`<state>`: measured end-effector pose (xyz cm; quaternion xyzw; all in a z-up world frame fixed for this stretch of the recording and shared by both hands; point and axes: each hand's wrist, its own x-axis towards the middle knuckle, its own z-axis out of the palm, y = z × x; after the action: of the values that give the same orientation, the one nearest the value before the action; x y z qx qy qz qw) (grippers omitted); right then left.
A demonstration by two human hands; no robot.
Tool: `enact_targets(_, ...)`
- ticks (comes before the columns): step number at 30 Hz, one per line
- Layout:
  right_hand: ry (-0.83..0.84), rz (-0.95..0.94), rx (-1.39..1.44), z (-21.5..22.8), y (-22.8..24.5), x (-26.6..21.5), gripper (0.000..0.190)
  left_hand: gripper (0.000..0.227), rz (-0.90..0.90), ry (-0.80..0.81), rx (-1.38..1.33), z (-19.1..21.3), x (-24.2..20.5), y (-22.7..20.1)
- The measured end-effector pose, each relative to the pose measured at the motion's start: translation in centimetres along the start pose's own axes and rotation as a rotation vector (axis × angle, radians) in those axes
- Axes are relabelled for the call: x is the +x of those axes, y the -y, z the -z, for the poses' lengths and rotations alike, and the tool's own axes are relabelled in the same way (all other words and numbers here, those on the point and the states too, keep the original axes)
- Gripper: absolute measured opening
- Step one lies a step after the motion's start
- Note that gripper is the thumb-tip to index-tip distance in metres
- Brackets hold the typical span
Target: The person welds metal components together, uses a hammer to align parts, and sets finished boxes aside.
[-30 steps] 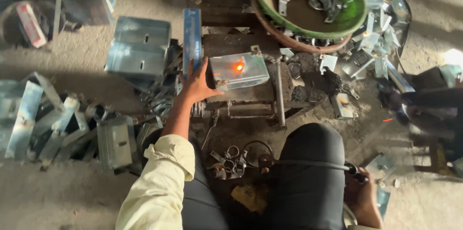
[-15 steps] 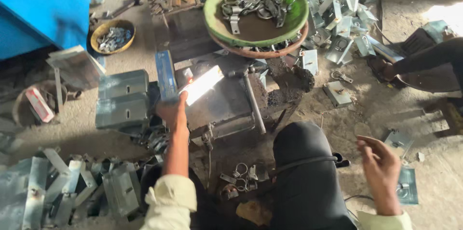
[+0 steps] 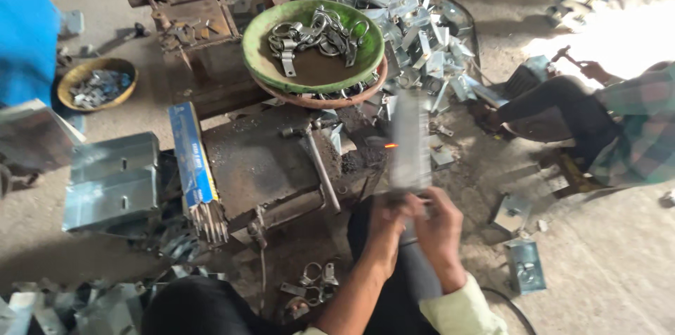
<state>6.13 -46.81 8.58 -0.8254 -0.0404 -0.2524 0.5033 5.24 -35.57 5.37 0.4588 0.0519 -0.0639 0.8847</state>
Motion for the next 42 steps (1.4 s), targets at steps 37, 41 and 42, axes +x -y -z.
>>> enact_targets(37,0.779,-0.311,0.650,-9.6,-2.2,2.5,0.019,0.072,-0.230,-1.512,1.010,46.6,-28.3,3.3)
enact_targets(41,1.049,-0.238,0.186,-11.9,-2.1,0.1,0.033,0.065,-0.123,-1.457,1.416,45.2,-27.8,0.8)
enact_targets(42,1.073,-0.233,0.175,-12.4,-1.8,-0.2,0.035,0.066,-0.124,-1.431,1.510,45.1,-26.8,-0.1)
